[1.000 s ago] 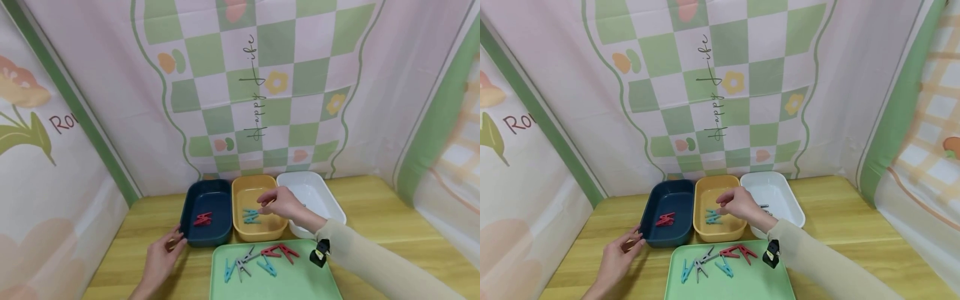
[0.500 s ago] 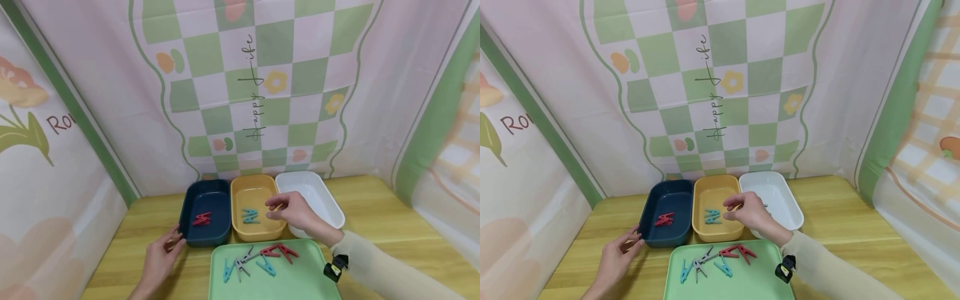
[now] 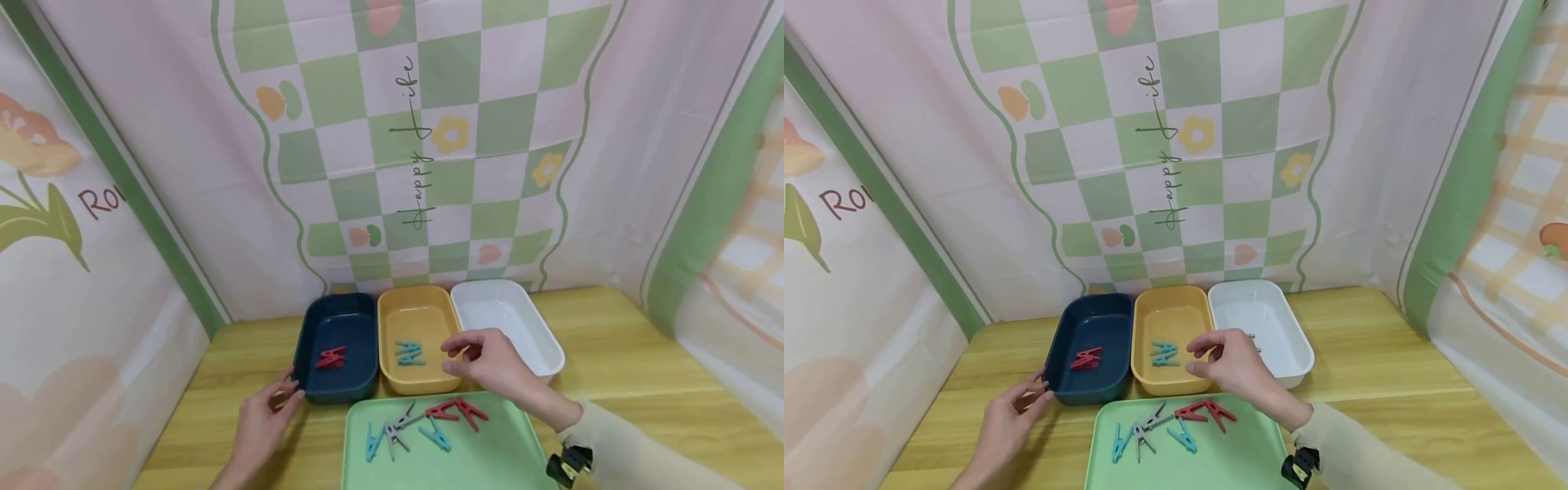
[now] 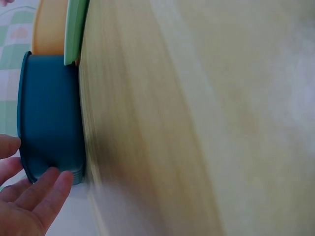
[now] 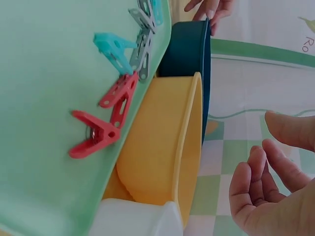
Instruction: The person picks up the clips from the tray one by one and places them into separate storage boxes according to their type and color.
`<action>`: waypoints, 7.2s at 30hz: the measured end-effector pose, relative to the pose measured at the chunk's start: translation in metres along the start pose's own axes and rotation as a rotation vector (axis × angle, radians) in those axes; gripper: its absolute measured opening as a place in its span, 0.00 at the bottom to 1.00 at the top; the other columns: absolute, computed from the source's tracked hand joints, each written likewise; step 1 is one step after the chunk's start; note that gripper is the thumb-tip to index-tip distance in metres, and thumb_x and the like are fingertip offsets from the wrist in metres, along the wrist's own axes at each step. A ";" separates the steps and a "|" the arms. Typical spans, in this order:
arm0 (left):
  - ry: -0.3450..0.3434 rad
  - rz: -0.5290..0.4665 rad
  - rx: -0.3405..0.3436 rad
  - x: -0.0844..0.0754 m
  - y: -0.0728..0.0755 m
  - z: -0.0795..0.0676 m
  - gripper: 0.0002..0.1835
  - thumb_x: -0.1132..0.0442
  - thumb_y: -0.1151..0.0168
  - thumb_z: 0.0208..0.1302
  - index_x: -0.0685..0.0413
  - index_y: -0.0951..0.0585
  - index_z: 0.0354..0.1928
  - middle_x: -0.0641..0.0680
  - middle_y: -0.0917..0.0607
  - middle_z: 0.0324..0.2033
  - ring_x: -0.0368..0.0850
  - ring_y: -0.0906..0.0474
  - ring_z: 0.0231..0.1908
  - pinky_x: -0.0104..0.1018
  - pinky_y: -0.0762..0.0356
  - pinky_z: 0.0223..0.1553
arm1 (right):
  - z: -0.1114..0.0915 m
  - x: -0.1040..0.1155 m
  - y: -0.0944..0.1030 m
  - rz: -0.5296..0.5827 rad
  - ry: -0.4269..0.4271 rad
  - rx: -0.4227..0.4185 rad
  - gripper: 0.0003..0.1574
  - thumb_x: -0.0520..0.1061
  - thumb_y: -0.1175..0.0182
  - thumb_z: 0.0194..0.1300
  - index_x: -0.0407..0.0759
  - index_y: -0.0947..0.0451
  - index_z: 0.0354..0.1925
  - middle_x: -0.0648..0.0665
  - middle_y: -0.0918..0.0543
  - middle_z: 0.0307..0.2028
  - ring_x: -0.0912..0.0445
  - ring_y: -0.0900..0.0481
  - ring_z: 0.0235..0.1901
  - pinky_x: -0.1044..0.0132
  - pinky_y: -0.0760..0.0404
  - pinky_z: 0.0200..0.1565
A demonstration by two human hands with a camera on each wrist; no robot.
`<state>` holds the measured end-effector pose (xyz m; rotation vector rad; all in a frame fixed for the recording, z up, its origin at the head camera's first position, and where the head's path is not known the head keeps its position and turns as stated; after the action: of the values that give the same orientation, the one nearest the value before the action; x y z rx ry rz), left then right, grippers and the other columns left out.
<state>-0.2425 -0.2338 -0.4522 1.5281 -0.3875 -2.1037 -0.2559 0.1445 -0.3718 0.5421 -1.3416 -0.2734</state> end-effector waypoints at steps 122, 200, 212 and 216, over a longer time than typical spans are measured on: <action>-0.077 -0.026 -0.017 -0.001 0.000 0.000 0.10 0.67 0.32 0.57 0.59 0.17 0.41 0.57 0.24 0.58 0.50 0.18 0.44 0.29 0.17 0.39 | -0.055 -0.048 -0.069 -0.100 -0.003 0.454 0.19 0.35 0.31 0.49 0.40 0.19 0.43 0.53 0.22 0.23 0.60 0.26 0.24 0.70 0.26 0.24; 0.006 0.014 0.001 0.002 -0.001 0.002 0.09 0.65 0.32 0.58 0.54 0.17 0.41 0.55 0.25 0.60 0.47 0.19 0.46 0.29 0.18 0.40 | -0.057 -0.053 -0.059 0.061 -0.034 0.283 0.24 0.38 0.23 0.40 0.39 0.15 0.40 0.50 0.14 0.32 0.55 0.20 0.27 0.68 0.19 0.26; -0.008 0.006 -0.001 0.000 0.000 0.002 0.09 0.66 0.32 0.58 0.55 0.17 0.41 0.55 0.25 0.60 0.48 0.19 0.47 0.29 0.18 0.40 | -0.053 -0.045 -0.045 0.115 -0.064 0.247 0.25 0.42 0.23 0.41 0.38 0.16 0.42 0.47 0.14 0.33 0.52 0.18 0.31 0.66 0.18 0.30; -0.009 -0.005 0.002 0.001 0.000 0.001 0.09 0.66 0.32 0.58 0.56 0.17 0.42 0.55 0.25 0.60 0.47 0.19 0.47 0.29 0.18 0.41 | -0.052 -0.045 -0.042 0.140 -0.097 0.244 0.24 0.42 0.23 0.42 0.39 0.16 0.41 0.46 0.14 0.34 0.52 0.19 0.32 0.65 0.17 0.31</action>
<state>-0.2440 -0.2342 -0.4529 1.5227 -0.3897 -2.1149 -0.2103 0.1424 -0.4381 0.6412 -1.5107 -0.0207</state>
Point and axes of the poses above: each hand's wrist, its own z-axis towards the middle knuckle, its own y-axis out of the back of the hand, x = y × z, the point moved 6 cm from there along z, towards the middle knuckle
